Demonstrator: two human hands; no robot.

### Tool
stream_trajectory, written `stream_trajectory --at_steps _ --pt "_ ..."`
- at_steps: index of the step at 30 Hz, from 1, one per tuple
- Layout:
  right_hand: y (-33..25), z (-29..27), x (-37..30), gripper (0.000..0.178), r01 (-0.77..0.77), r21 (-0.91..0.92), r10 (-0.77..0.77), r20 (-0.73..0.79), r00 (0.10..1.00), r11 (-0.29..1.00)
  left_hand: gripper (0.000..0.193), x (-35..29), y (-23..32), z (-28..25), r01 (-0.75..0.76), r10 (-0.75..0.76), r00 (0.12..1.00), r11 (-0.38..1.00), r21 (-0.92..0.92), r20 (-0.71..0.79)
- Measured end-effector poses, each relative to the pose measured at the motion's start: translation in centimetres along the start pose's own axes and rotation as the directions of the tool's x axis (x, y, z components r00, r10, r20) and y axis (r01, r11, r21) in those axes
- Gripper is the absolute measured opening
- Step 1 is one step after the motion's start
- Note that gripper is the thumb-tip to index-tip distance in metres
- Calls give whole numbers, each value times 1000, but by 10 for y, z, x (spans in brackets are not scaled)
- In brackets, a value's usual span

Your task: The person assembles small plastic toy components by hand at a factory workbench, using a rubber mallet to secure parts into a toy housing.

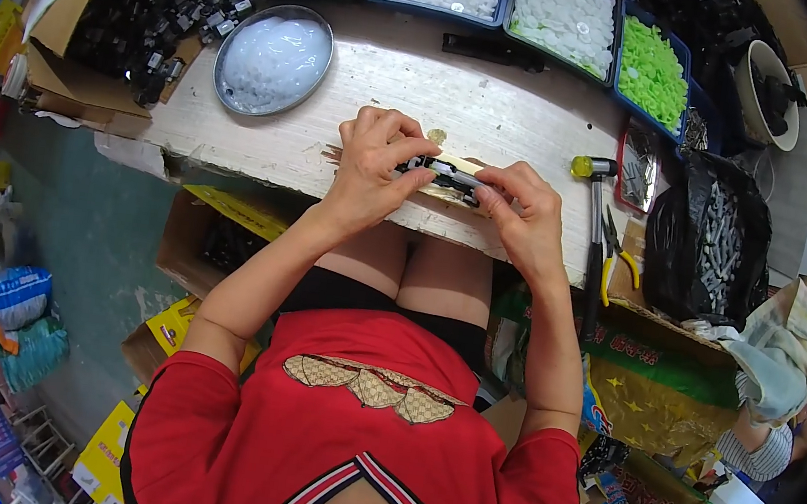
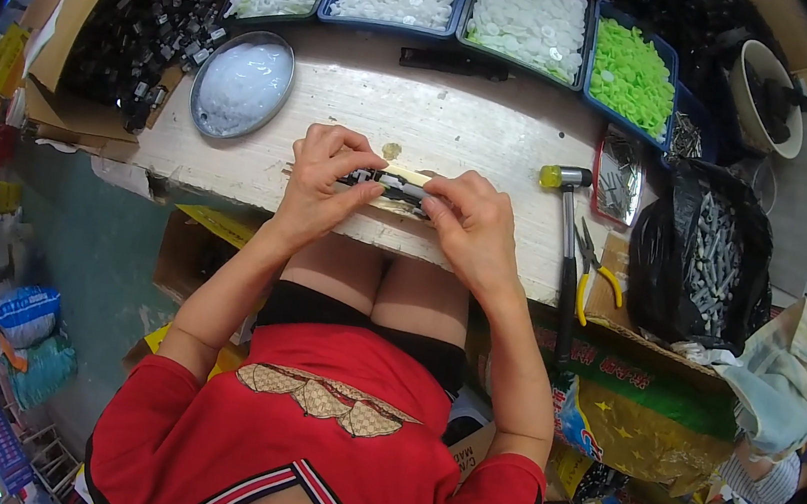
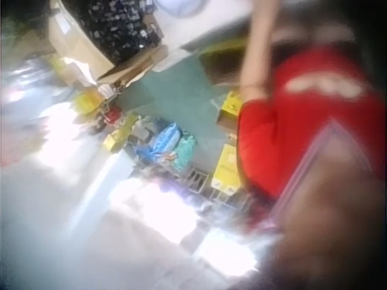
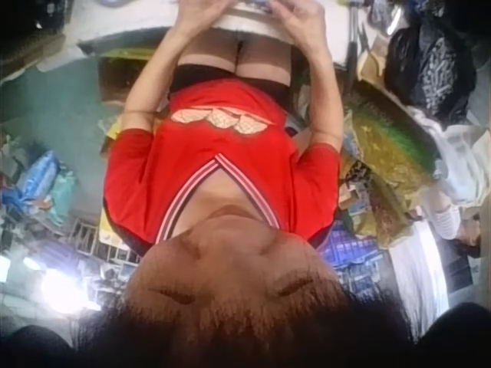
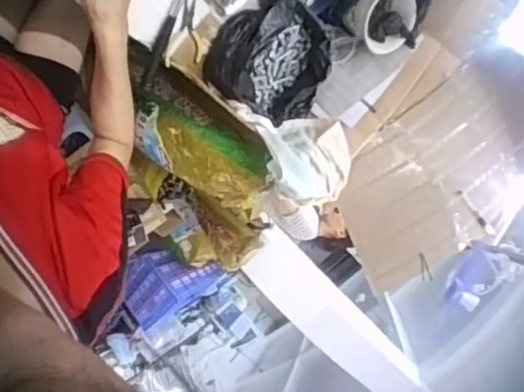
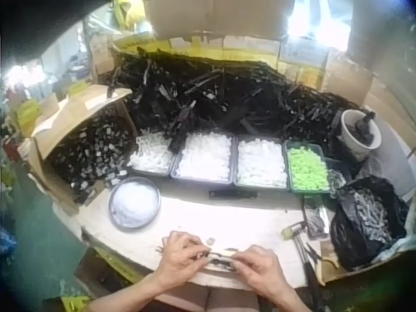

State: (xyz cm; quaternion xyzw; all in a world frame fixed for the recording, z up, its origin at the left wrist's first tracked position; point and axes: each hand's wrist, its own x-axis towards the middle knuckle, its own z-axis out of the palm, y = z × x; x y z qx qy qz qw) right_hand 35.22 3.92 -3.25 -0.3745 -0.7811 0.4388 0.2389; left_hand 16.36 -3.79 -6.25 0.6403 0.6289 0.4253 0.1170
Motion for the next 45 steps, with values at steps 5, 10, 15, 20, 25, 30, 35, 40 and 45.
stream_trajectory --at_steps 5,10,15,20,25,30,35,40,45 --pt "5 1 0 14 73 -57 -73 7 997 996 22 0 -1 1 -2 2 1000 1000 2 -1" --pt "2 2 -1 14 25 -11 -25 -16 1000 1000 21 -1 0 2 -12 12 1000 1000 2 -9" --pt "4 1 -1 17 -51 -6 51 22 998 999 10 -2 -1 1 -23 23 1000 999 22 5" --pt "-1 -3 6 29 -328 -34 329 88 940 944 9 1 -1 1 -53 53 998 998 33 18" --pt "5 -10 16 34 -447 -34 447 159 880 894 9 6 3 -1 -63 59 996 996 57 67" --pt "13 -11 19 40 -377 -162 406 209 890 912 8 8 4 -1 -78 76 996 995 58 43" --pt "-8 -38 30 36 -267 -148 290 157 944 952 8 5 6 -2 -70 69 997 997 44 27" --pt "3 -85 91 21 -63 -196 25 -190 981 979 8 4 5 -2 -78 77 997 996 45 31" --pt "40 -141 185 10 7 -657 -395 -445 804 754 10 3 6 -3 -74 73 996 997 34 42"
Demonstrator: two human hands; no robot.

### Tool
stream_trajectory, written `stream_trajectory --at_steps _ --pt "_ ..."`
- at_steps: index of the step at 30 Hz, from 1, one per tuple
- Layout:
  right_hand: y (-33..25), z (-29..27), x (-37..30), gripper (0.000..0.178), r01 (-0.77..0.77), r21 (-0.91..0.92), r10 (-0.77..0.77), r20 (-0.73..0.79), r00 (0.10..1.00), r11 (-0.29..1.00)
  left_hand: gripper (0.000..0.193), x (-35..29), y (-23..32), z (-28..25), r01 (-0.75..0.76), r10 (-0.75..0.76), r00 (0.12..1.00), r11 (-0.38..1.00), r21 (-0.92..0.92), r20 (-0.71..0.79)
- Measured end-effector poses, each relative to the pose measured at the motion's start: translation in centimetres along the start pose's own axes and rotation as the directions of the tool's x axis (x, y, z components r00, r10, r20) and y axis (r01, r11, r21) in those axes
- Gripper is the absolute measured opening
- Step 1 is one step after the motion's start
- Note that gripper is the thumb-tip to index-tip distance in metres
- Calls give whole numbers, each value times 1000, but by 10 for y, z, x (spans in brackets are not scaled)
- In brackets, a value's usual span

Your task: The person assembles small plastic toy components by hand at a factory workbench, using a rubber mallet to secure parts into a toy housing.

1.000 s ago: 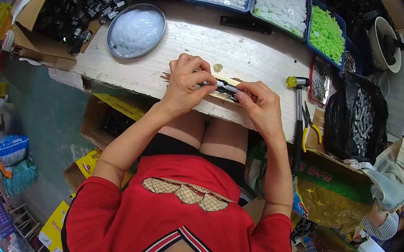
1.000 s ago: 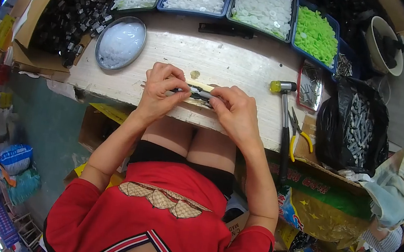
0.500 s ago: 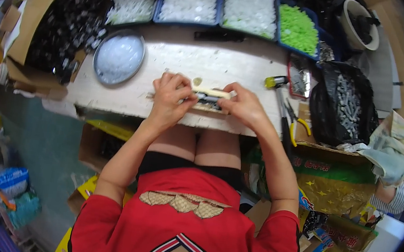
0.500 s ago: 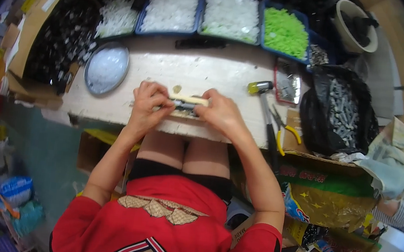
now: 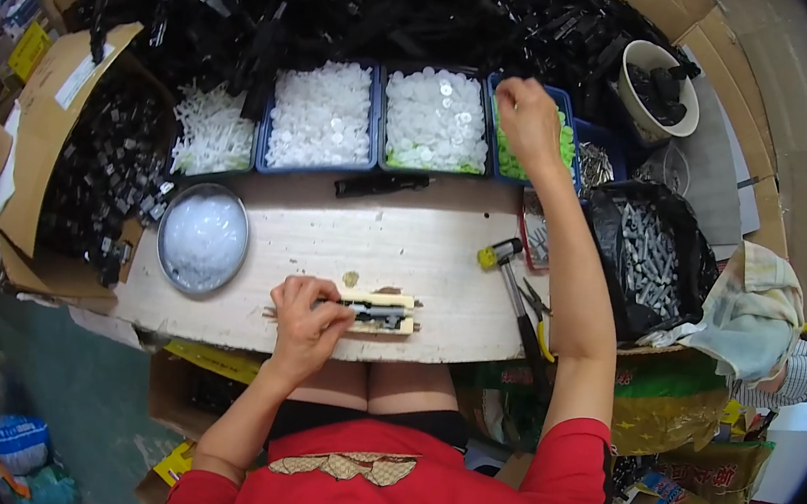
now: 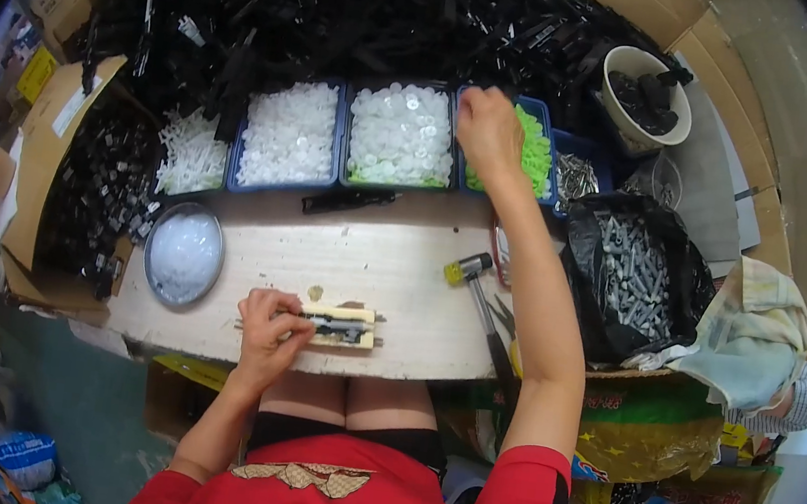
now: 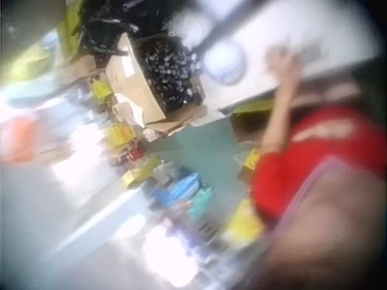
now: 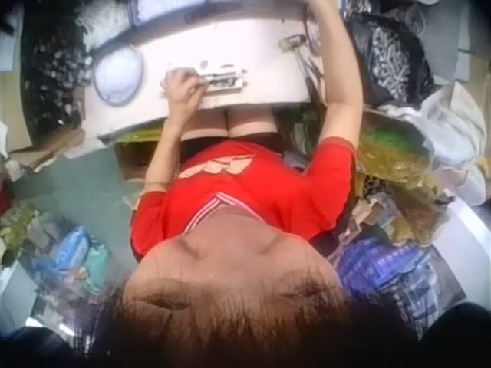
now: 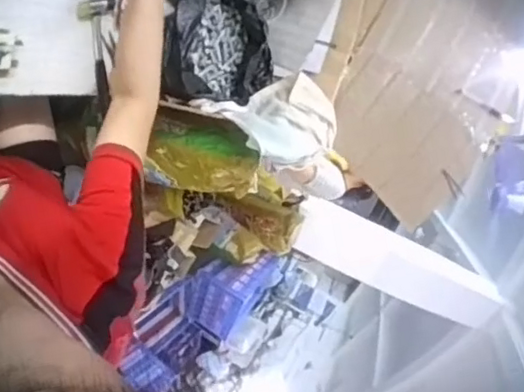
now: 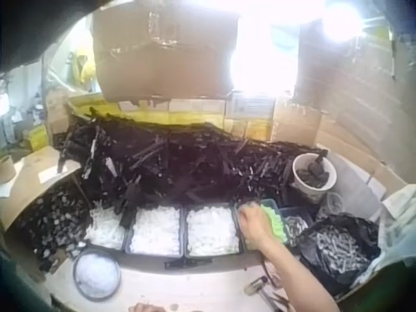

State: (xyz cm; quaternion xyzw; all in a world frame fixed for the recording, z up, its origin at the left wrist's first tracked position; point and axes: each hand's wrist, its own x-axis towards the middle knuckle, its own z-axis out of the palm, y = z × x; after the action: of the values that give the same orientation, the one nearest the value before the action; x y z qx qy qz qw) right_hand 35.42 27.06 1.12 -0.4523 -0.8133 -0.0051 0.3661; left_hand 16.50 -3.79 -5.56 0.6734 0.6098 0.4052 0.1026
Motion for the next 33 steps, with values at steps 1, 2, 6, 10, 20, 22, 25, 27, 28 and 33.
stream_trajectory --at_steps 1,2,6,10,20,22,25,27,28,33 --pt "8 3 17 10 32 -39 -35 -63 997 999 11 1 1 0 1 -1 1000 1000 0 5" --pt "16 7 34 10 62 -79 -71 -124 990 995 11 1 1 0 6 -6 1000 1000 -3 4" --pt "20 15 99 19 -67 14 69 -239 969 998 11 2 3 0 19 -19 1000 1000 -7 2" --pt "-7 29 133 36 -280 -6 280 36 959 960 13 4 0 -1 17 -17 1000 1000 -4 5" --pt "9 5 84 41 -212 110 195 148 970 971 10 1 0 -1 29 -29 1000 999 -14 7" --pt "5 -1 73 42 -249 83 229 198 953 965 10 0 1 -1 15 -15 1000 1000 8 -14" --pt "9 2 53 43 -179 53 172 115 978 982 11 -3 4 0 5 -4 999 999 43 -33" --pt "8 9 37 44 -166 39 163 74 984 985 11 -4 5 2 -1 4 999 998 56 -45" --pt "10 12 28 44 -143 35 143 13 990 989 11 -4 6 4 -7 10 999 998 63 -51" --pt "13 5 -7 45 -77 -14 78 69 995 997 13 -7 14 8 -7 18 995 995 101 -103"
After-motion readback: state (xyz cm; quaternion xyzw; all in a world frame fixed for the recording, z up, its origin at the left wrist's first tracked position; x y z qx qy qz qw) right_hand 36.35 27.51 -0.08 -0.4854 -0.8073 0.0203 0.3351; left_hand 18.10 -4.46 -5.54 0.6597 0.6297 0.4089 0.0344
